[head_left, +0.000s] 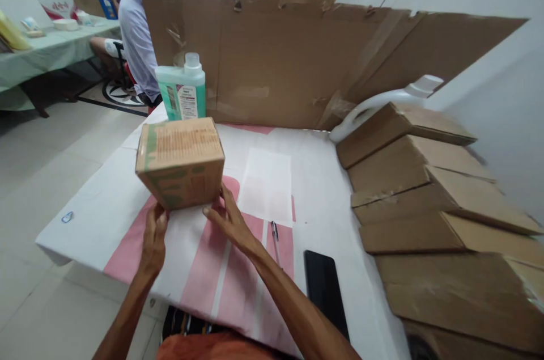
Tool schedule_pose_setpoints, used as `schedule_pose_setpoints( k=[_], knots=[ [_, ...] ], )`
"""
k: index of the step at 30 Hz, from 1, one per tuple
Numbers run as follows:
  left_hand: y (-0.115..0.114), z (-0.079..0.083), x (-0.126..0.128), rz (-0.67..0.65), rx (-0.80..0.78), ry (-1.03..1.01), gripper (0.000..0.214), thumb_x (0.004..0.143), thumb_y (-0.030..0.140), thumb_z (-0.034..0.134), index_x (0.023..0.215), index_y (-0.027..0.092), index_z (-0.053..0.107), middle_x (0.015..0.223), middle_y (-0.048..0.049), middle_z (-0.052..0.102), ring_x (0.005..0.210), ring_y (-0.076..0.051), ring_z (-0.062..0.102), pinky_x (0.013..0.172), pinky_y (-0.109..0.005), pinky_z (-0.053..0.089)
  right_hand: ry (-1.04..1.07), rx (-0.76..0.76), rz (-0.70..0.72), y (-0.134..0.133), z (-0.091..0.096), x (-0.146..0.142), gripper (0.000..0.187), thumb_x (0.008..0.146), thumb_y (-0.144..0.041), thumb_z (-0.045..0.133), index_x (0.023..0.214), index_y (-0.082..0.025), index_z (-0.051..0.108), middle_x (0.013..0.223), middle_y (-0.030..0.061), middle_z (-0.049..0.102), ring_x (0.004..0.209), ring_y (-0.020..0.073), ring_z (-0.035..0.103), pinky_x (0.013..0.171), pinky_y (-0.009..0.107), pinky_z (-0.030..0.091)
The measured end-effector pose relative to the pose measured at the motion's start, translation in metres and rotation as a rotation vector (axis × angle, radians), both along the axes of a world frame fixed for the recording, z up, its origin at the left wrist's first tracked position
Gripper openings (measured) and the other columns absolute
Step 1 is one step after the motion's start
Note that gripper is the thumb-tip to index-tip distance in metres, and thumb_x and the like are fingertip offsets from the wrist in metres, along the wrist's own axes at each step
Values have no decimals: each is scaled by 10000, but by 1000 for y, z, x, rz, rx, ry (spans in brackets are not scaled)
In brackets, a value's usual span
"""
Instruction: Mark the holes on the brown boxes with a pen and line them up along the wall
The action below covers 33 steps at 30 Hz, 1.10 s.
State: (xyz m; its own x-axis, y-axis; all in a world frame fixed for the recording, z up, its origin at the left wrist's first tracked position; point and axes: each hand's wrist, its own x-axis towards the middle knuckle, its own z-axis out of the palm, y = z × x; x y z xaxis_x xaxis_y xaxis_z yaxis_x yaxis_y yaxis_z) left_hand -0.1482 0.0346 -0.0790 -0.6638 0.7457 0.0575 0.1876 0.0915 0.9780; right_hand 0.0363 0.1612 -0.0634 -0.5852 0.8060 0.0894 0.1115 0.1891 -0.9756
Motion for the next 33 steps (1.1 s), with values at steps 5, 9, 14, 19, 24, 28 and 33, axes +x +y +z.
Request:
schedule_pose_setpoints(
  k=[5,9,14,19,24,28,33],
  knots=[
    [-104,-9,65,4,-78,-46,669,962,761,545,1416,271,588,1410,-149,683,1265,-366,702,1036,-569,609,11,-146,-70,-93,3,74,872,970,-486,735,1727,-357,322,1748,118,395,1619,333,391,1227,564,477],
    [-146,-9,84,-28,-89,-8,690,933,772,555,1412,280,620,1377,-143,705,1201,-377,719,959,-556,638,-29,-138,-158,-139,13,107,791,988,-452,699,1705,-367,378,1718,115,429,1575,326,446,1200,553,504],
    [-163,16,91,-88,-19,369,656,983,736,497,1427,280,658,1332,-132,697,1210,-365,668,1041,-572,575,-48,93,-259,-143,34,126,619,987,-446,689,1578,-298,580,1500,136,644,1379,341,596,1208,591,464],
    [-165,21,98,-117,46,522,570,1043,630,491,1465,269,623,1369,-139,665,1297,-353,615,1130,-585,511,-7,137,-290,-133,37,127,562,963,-477,697,1462,-220,668,1367,147,701,1292,331,642,1174,551,499],
    [-167,10,116,-72,41,395,594,1055,607,504,1520,239,555,1454,-162,605,1361,-331,583,1170,-548,491,20,72,-291,-144,26,125,650,972,-573,676,1510,-212,622,1485,159,644,1406,341,589,1246,561,431],
    [-162,4,125,-90,58,215,712,1053,634,510,1638,241,413,1626,-182,473,1515,-327,476,1250,-527,420,76,-95,-290,-153,13,129,748,993,-671,618,1601,-242,541,1649,154,529,1519,340,511,1277,548,405],
    [-153,3,123,-120,18,171,744,1079,649,430,1680,215,378,1678,-194,452,1587,-341,417,1308,-559,346,94,-235,-222,-157,5,134,818,996,-737,591,1669,-287,477,1702,119,508,1579,336,461,1333,549,327]
  ],
)
